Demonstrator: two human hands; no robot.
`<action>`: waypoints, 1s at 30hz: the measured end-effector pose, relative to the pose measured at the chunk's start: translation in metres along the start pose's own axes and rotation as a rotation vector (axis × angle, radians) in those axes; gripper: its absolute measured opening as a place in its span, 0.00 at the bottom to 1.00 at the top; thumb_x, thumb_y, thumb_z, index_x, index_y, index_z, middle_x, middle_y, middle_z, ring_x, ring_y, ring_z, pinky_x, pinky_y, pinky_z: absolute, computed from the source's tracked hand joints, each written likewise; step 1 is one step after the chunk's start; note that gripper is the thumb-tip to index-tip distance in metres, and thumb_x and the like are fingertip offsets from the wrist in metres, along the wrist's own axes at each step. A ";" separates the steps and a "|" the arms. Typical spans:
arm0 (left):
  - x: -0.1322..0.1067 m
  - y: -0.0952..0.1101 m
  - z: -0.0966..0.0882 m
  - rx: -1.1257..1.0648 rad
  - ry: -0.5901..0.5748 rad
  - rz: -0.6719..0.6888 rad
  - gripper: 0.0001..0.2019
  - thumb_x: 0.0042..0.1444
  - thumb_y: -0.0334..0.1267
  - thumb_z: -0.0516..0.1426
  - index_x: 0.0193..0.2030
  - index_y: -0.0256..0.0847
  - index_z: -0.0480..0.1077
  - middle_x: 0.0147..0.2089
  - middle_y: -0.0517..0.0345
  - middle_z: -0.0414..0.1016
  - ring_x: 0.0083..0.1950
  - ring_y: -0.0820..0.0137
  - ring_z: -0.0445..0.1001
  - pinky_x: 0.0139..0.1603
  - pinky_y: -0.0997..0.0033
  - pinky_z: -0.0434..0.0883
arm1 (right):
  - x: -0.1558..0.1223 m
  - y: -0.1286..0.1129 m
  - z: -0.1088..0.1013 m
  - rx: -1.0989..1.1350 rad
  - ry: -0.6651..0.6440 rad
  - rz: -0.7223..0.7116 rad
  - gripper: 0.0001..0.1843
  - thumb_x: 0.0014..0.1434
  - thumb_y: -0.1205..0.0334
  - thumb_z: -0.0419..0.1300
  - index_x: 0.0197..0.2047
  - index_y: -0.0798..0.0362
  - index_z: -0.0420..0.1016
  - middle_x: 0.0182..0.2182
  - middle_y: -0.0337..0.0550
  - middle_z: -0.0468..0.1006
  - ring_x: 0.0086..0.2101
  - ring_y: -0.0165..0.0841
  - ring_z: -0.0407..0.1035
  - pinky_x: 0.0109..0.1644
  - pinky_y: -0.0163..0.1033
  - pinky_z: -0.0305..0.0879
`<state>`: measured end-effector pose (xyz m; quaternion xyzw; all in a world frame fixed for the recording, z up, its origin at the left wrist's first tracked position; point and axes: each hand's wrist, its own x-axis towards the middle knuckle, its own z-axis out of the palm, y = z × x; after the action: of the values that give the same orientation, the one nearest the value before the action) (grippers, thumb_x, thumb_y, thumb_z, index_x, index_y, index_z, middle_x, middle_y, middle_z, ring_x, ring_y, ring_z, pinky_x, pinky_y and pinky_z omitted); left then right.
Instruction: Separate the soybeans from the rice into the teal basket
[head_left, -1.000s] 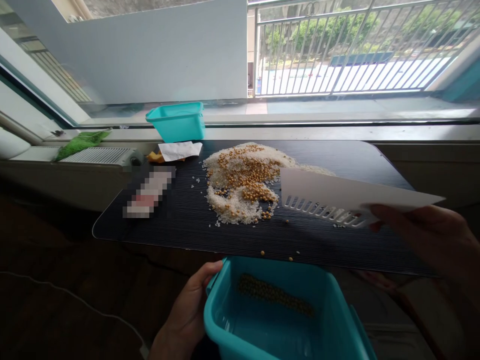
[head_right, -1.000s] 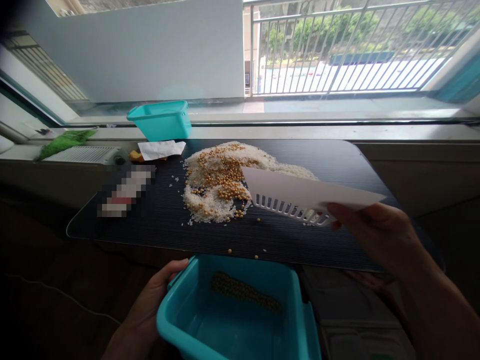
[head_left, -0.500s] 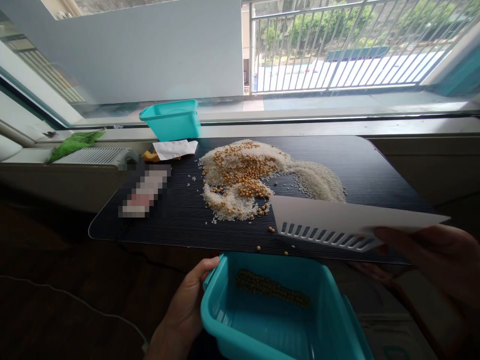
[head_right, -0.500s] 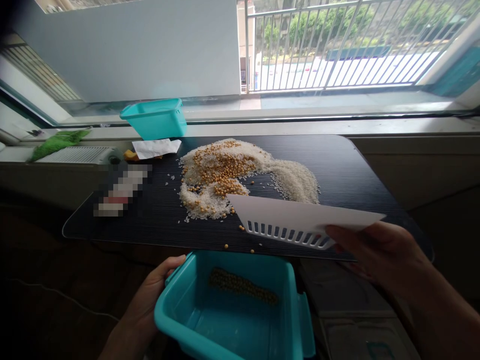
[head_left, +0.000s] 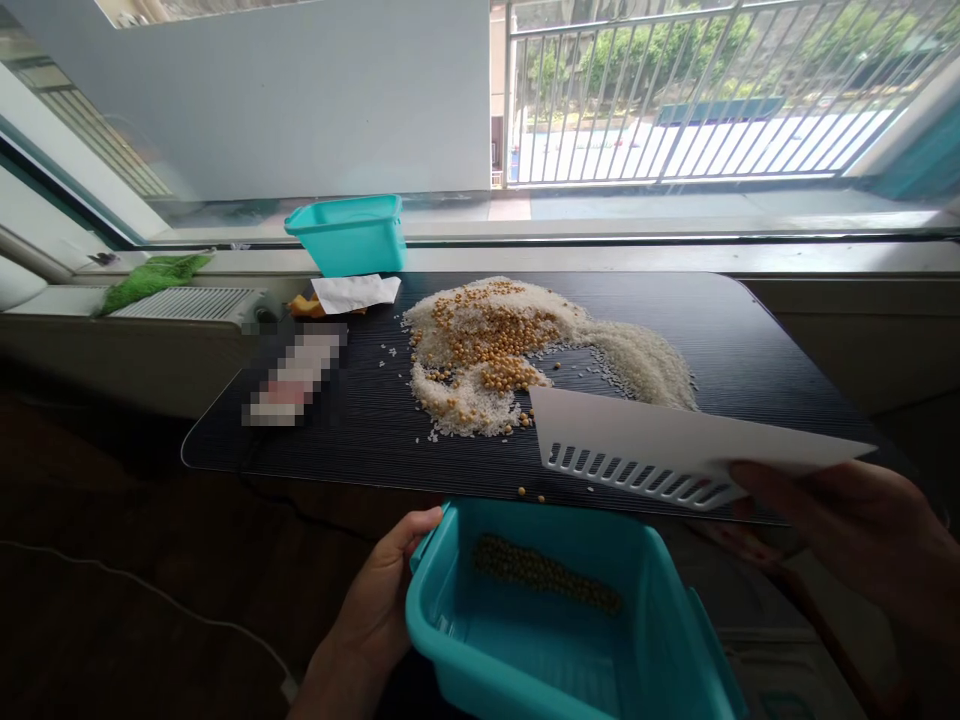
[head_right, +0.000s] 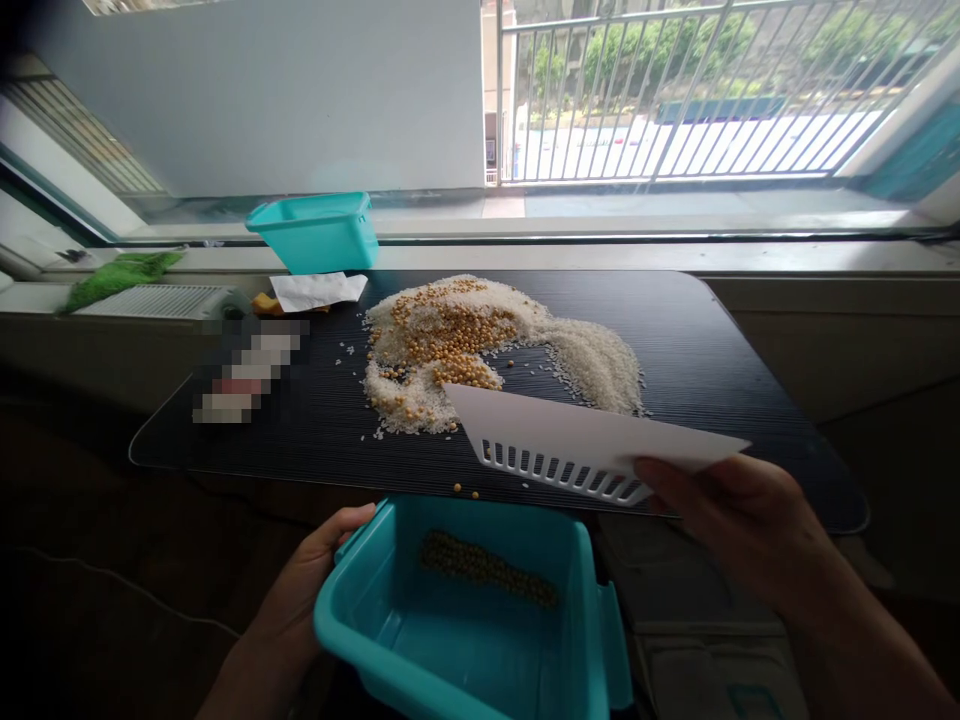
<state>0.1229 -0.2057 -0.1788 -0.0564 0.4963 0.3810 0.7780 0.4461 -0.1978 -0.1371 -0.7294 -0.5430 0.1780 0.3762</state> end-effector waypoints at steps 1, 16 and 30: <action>0.000 0.000 0.000 0.001 -0.001 0.003 0.17 0.56 0.29 0.53 0.16 0.36 0.67 0.13 0.62 0.68 0.15 0.76 0.67 0.22 0.76 0.68 | -0.001 -0.004 0.001 0.045 -0.046 0.016 0.19 0.32 0.41 0.68 0.18 0.49 0.80 0.15 0.41 0.78 0.17 0.37 0.71 0.17 0.37 0.70; 0.004 -0.001 -0.003 0.012 -0.003 0.025 0.15 0.57 0.30 0.52 0.20 0.35 0.70 0.16 0.59 0.72 0.18 0.75 0.70 0.25 0.76 0.69 | -0.004 -0.013 0.016 0.317 -0.228 0.104 0.16 0.30 0.46 0.71 0.18 0.49 0.80 0.15 0.41 0.77 0.18 0.34 0.69 0.19 0.38 0.69; 0.005 0.000 -0.004 0.011 -0.003 0.006 0.15 0.56 0.30 0.53 0.19 0.35 0.70 0.15 0.60 0.71 0.17 0.75 0.68 0.26 0.74 0.70 | 0.004 -0.024 0.011 0.272 -0.062 0.176 0.13 0.24 0.48 0.69 0.15 0.45 0.77 0.13 0.37 0.76 0.15 0.34 0.67 0.16 0.39 0.66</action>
<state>0.1212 -0.2054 -0.1850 -0.0498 0.4973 0.3806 0.7780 0.4245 -0.1871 -0.1254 -0.7106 -0.4591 0.3046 0.4376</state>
